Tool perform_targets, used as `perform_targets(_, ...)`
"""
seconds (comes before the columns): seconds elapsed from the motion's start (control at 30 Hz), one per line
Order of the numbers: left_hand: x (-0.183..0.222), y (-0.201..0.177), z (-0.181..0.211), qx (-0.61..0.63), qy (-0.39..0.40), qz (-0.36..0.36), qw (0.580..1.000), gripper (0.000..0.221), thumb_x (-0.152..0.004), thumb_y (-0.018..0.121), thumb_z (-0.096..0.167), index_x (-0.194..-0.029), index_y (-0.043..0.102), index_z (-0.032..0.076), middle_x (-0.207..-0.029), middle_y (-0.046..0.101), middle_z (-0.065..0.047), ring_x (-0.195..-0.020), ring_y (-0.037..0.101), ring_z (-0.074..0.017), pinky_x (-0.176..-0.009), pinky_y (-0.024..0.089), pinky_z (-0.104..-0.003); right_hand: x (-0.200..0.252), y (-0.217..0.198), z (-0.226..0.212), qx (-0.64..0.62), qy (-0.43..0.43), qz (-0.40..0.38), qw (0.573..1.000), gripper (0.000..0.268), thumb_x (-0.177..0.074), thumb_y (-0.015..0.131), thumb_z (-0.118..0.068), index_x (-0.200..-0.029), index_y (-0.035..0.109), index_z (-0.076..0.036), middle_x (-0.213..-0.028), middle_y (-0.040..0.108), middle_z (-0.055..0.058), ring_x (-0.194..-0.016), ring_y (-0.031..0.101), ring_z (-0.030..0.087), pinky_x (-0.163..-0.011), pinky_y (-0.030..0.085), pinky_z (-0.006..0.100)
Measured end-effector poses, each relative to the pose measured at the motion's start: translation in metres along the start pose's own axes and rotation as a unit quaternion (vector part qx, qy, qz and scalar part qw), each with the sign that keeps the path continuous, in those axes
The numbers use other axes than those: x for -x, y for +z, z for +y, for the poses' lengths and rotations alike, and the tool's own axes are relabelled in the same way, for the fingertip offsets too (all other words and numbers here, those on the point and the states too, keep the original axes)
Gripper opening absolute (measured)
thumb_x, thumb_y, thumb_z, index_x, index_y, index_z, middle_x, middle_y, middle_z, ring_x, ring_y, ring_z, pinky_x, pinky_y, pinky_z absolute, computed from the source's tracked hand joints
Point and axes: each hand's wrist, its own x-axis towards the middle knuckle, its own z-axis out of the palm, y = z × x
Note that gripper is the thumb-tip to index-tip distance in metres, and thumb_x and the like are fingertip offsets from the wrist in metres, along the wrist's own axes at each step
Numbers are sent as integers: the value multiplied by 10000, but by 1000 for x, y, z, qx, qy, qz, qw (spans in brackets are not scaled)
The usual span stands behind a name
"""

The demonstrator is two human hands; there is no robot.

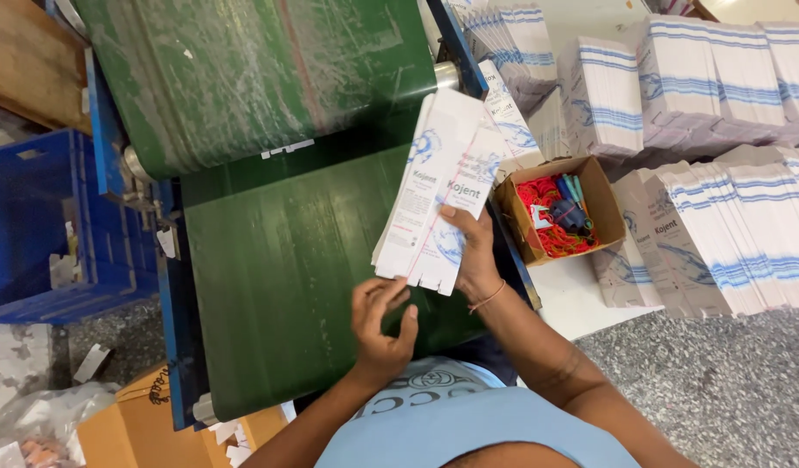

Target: The person repeatedly picks up stacks of small white boxes from a green conveyor belt, aligns them, and places them into a cardboard box. The person continues this process throughout the clip, handling multiple stacks of boxes.

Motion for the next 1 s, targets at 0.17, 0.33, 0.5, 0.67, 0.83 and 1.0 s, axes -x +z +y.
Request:
perform_targets(0.17,14,-28,-52,-48,-72,-8,996,280,-962,746,60,-1240,723,84,-1203,682,-115,-1051,705,-202,-919,615,-313,-1,-2,-13,-8,17,33,999,525,-879,642,-115,-1345,486,70,-1179,659,184,-1010,717,277,-888,615,413)
perform_targets(0.33,-36,-37,-52,155,-190,-66,967,622,-865,730,149,-1436,507,48,-1258,600,-113,-1104,604,-202,-920,554,-323,12,2,-5,101,34,-3,994,649,-797,693,-78,-1386,461,65,-1231,660,178,-1087,690,278,-956,578,404)
perform_targets(0.5,-13,-13,-82,295,-308,-141,893,532,-870,791,204,-1306,600,-33,-1195,695,-119,-1084,675,-214,-946,564,-362,25,-8,15,235,86,-47,967,802,-703,807,-60,-1401,432,64,-1252,640,178,-1169,641,267,-1019,520,373)
perform_targets(0.67,-16,-14,-73,280,-300,-106,906,517,-862,778,222,-1260,607,-62,-1102,723,-124,-977,697,-227,-869,578,-372,39,-6,-4,411,42,-166,895,939,-739,853,-186,-1490,334,32,-1390,537,193,-1336,498,273,-1144,387,378)
perform_targets(0.83,-15,-9,-85,314,-298,-101,896,569,-915,756,247,-1328,553,-88,-1188,684,-171,-1057,670,-248,-906,569,-365,59,-14,-12,468,45,-165,867,993,-750,857,-209,-1538,303,32,-1485,446,169,-1423,409,281,-1186,301,387)
perform_targets(1.0,-16,11,-83,297,-274,-185,896,658,-949,715,289,-1440,453,-63,-1314,628,-150,-1195,616,-223,-1001,533,-315,65,-49,-39,380,73,-75,919,931,-704,854,-187,-1501,419,22,-1410,556,156,-1353,498,266,-1170,369,371)
